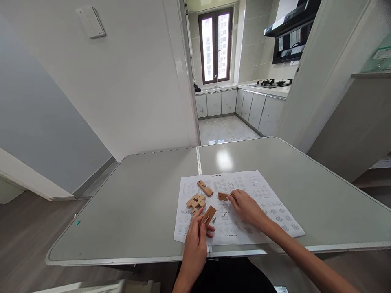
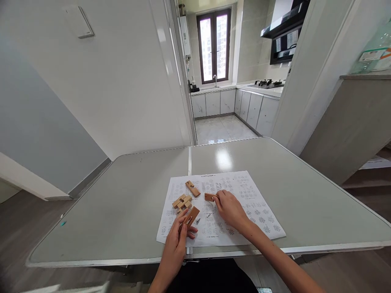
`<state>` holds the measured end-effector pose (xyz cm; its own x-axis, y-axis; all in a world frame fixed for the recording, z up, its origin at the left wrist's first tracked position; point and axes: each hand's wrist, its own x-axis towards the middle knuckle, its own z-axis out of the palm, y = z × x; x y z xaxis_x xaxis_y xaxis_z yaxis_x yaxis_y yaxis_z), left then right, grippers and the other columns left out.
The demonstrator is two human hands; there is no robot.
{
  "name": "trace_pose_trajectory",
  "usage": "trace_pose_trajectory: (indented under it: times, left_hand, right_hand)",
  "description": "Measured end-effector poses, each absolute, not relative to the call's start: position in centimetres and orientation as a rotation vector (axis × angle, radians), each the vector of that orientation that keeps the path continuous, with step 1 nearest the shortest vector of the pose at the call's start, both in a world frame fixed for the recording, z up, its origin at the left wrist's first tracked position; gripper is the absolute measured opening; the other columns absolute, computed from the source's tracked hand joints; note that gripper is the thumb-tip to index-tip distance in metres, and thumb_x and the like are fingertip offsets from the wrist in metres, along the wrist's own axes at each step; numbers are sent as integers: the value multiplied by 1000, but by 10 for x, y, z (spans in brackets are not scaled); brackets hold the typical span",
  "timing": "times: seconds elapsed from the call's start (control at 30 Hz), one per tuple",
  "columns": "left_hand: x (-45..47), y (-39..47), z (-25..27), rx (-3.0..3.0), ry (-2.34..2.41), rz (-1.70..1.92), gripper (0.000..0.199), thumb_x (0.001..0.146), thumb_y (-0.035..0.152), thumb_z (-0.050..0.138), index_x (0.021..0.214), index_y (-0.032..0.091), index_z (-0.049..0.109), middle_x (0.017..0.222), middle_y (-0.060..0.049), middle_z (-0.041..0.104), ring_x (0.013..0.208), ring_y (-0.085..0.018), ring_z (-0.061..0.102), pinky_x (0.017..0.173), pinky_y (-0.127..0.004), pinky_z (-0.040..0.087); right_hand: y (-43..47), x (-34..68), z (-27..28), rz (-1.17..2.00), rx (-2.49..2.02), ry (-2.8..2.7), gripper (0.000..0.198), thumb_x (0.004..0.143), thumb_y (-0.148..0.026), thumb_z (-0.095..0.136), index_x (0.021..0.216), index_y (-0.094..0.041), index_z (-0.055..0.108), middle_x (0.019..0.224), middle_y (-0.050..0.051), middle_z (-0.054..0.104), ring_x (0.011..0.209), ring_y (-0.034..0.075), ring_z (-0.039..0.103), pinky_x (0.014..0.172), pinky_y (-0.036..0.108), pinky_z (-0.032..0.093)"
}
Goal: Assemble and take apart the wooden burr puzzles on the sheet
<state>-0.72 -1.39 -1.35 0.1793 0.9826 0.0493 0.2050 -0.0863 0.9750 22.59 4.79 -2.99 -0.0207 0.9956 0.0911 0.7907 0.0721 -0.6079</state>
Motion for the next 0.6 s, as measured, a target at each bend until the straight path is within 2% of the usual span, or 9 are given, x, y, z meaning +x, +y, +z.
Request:
trace_pose_trajectory:
  times: [0.17,0.23,0.3,0.37,0.5,0.6]
  left_hand:
    - [-5,-15,-16,1443,1227,1065,42,107,53,42,131,25,62,162,-13,42,91,-20,72,81,-40,62]
    - [-6,-16,-18,1416,1226,1081,45,106,54,42,137,25,58,157,-14,49,93,-21,73,81,-40,62]
    - [-7,-16,-21,1378,1234,1082,51,106,57,42,142,23,53,136,-15,66,91,-22,74,84,-40,61]
    - [-8,-17,-23,1335,1219,1090,53,105,59,43,139,20,52,119,-15,74,87,-23,74,83,-41,61]
    - [-7,-17,-24,1302,1129,1140,47,104,61,44,127,21,53,130,-16,68,83,-20,73,75,-38,62]
    - [-6,-16,-23,1303,1121,1149,45,104,60,45,124,21,53,125,-14,69,79,-19,72,73,-37,61]
  right_hand:
    - [58,224,-39,428,-1783,-1915,28,106,-32,41,91,-20,61,104,13,66,97,28,59,81,37,44]
    - [60,224,-40,391,-1790,-1927,27,107,-32,41,94,-19,62,104,13,66,96,28,59,79,37,44]
    - [62,223,-39,347,-1797,-1936,25,107,-30,42,97,-19,62,104,13,66,96,28,60,80,37,44]
    - [65,221,-37,293,-1803,-1946,21,106,-27,45,101,-18,63,106,13,66,99,29,59,84,38,44]
    - [74,207,-32,189,-1796,-1967,18,104,-26,50,110,-18,65,115,15,65,108,32,56,93,41,40]
    - [84,189,-28,164,-1771,-2001,18,105,-29,52,111,-19,66,117,13,66,110,30,55,94,39,40]
